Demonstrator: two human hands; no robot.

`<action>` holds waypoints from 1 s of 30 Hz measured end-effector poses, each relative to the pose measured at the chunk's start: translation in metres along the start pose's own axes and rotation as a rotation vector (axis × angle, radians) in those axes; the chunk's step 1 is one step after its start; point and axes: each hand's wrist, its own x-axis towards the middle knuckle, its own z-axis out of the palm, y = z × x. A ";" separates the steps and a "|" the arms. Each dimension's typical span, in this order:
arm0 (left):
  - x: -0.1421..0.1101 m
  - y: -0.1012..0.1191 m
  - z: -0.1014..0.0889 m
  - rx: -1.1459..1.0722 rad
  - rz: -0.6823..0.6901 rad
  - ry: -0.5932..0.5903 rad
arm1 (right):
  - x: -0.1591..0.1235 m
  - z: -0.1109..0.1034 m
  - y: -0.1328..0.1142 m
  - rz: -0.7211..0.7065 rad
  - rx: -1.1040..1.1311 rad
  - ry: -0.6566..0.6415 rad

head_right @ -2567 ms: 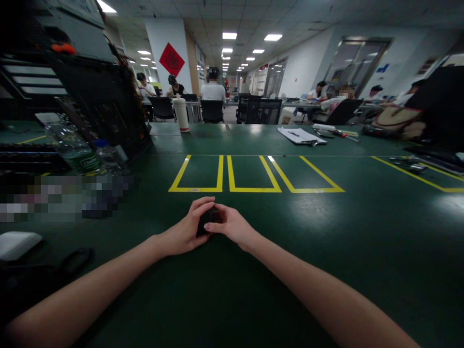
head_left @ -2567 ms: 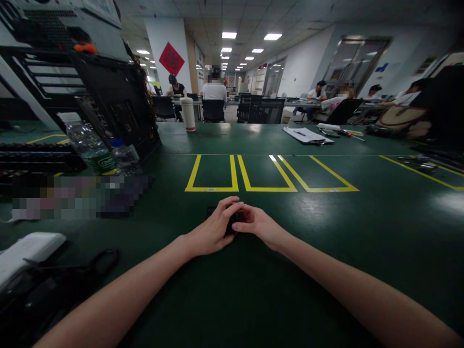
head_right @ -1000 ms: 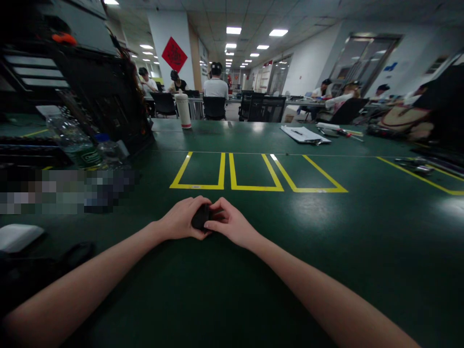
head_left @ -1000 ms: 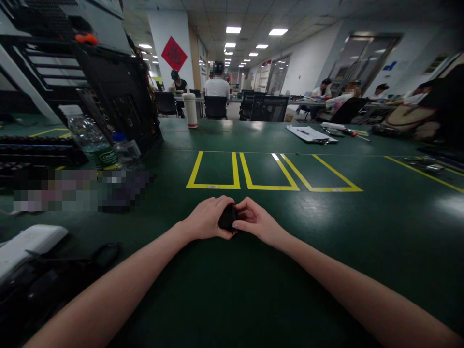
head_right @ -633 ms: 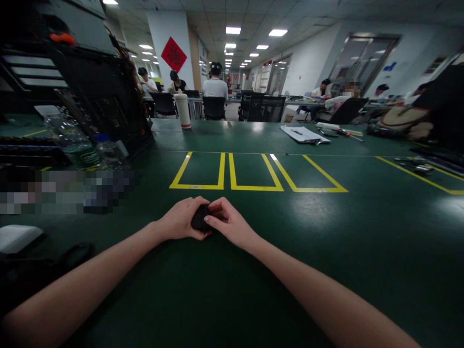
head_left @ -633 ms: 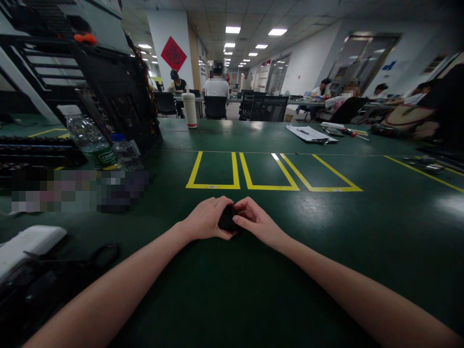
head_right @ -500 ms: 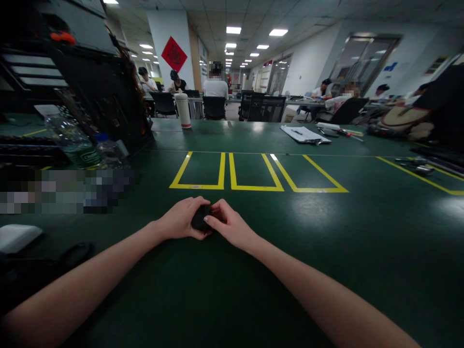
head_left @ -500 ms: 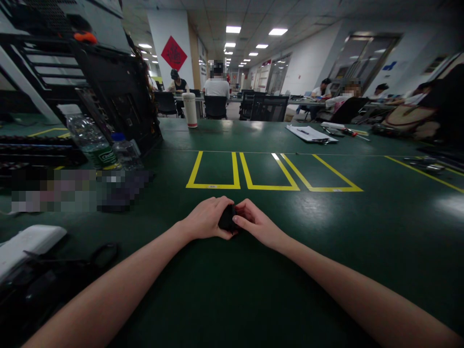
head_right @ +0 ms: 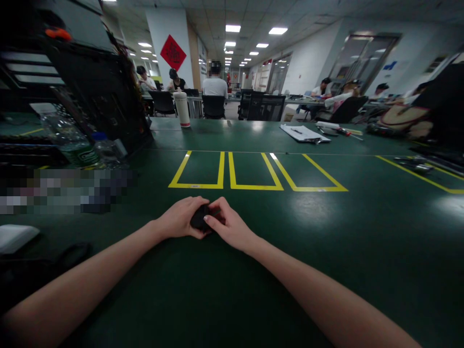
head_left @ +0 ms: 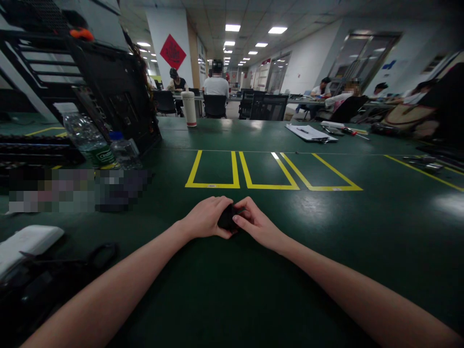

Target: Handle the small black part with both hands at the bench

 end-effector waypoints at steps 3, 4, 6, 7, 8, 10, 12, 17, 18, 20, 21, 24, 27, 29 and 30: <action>0.000 -0.001 0.001 -0.018 0.002 0.005 | 0.000 0.000 -0.003 0.010 -0.090 -0.010; 0.000 -0.001 0.001 -0.023 0.004 0.005 | 0.000 0.000 -0.004 0.005 -0.128 -0.019; 0.000 -0.001 0.001 -0.027 0.004 0.001 | 0.000 -0.001 -0.006 -0.015 -0.208 -0.039; 0.000 -0.001 0.001 -0.026 0.004 0.001 | 0.000 -0.001 -0.007 -0.028 -0.251 -0.039; 0.000 -0.001 0.001 -0.024 0.002 0.000 | 0.000 -0.002 -0.007 -0.039 -0.296 -0.034; 0.000 -0.001 0.001 -0.018 0.000 -0.004 | -0.001 -0.003 -0.007 -0.060 -0.371 -0.019; 0.000 0.000 0.000 -0.013 0.001 -0.006 | -0.001 -0.005 -0.007 -0.082 -0.408 -0.008; -0.001 0.000 -0.001 -0.002 0.003 -0.012 | -0.003 -0.006 -0.005 -0.118 -0.296 -0.015; -0.001 0.000 -0.001 -0.005 0.001 -0.014 | -0.003 -0.006 -0.005 -0.116 -0.272 -0.017; -0.001 0.000 -0.001 -0.009 -0.001 -0.013 | -0.002 -0.005 -0.004 -0.109 -0.242 -0.010; -0.001 0.000 -0.001 -0.008 0.001 -0.011 | -0.001 -0.004 -0.003 -0.105 -0.226 -0.001; 0.000 0.001 -0.001 -0.001 0.005 -0.007 | 0.001 -0.003 -0.002 -0.087 -0.161 0.018; 0.000 0.002 -0.001 0.009 0.004 -0.006 | 0.002 -0.003 -0.001 -0.050 -0.126 0.031; 0.000 0.001 -0.001 0.010 0.002 -0.004 | 0.003 -0.003 -0.001 -0.016 -0.127 0.018; 0.000 0.001 -0.001 0.006 0.002 -0.006 | 0.003 -0.004 -0.002 -0.004 -0.132 0.002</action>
